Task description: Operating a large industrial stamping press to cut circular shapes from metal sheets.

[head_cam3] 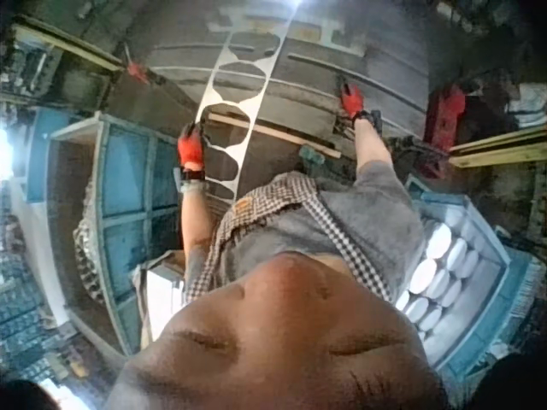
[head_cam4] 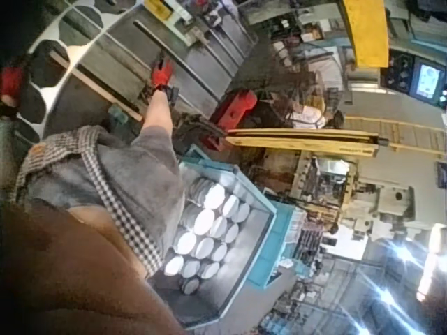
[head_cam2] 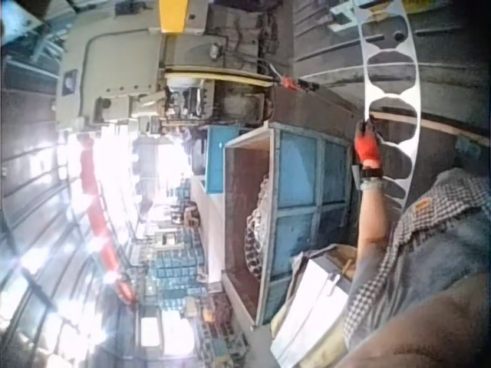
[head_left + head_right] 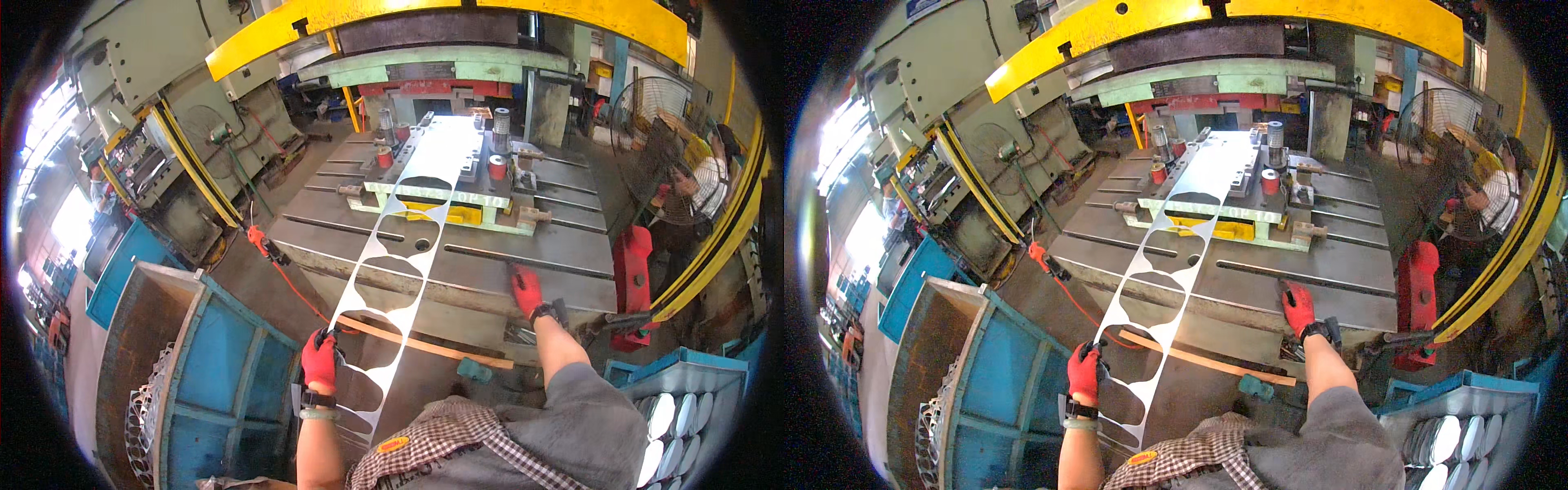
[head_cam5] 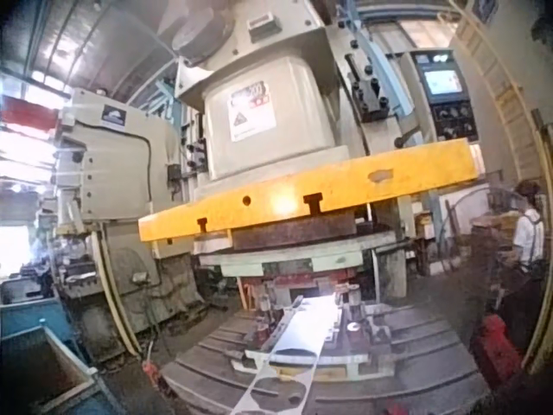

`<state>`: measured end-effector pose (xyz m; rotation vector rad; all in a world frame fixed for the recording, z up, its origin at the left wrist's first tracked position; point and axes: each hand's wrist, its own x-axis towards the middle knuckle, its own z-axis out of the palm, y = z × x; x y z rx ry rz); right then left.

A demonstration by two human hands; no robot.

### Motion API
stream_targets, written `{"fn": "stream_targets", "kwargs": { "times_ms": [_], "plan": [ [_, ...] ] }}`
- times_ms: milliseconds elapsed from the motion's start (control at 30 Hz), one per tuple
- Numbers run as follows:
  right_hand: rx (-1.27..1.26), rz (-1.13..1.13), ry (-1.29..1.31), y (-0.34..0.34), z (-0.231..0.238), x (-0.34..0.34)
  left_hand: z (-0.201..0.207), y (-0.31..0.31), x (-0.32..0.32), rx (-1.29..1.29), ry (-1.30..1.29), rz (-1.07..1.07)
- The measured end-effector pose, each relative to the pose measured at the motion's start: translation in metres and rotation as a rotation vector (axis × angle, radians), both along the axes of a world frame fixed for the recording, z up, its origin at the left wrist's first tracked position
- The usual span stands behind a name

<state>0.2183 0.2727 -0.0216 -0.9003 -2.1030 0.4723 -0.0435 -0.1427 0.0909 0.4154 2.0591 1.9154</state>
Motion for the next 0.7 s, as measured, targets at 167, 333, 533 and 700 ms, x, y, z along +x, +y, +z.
{"fn": "stream_targets", "kwargs": {
  "times_ms": [167,333,533,700],
  "plan": [
    [0.042,-0.022,-0.065,0.0,0.005,0.001,-0.006,0.019,-0.007,-0.071,0.029,0.013],
    [0.018,0.03,-0.077,-0.001,0.008,-0.002,-0.019,0.02,-0.012,0.003,0.061,0.035],
    [0.034,0.063,-0.102,-0.008,0.02,0.0,-0.002,0.021,-0.005,-0.052,0.117,0.038],
    [0.127,0.086,-0.079,-0.008,0.018,0.002,-0.005,0.019,-0.004,-0.1,0.016,0.075]
  ]
}}
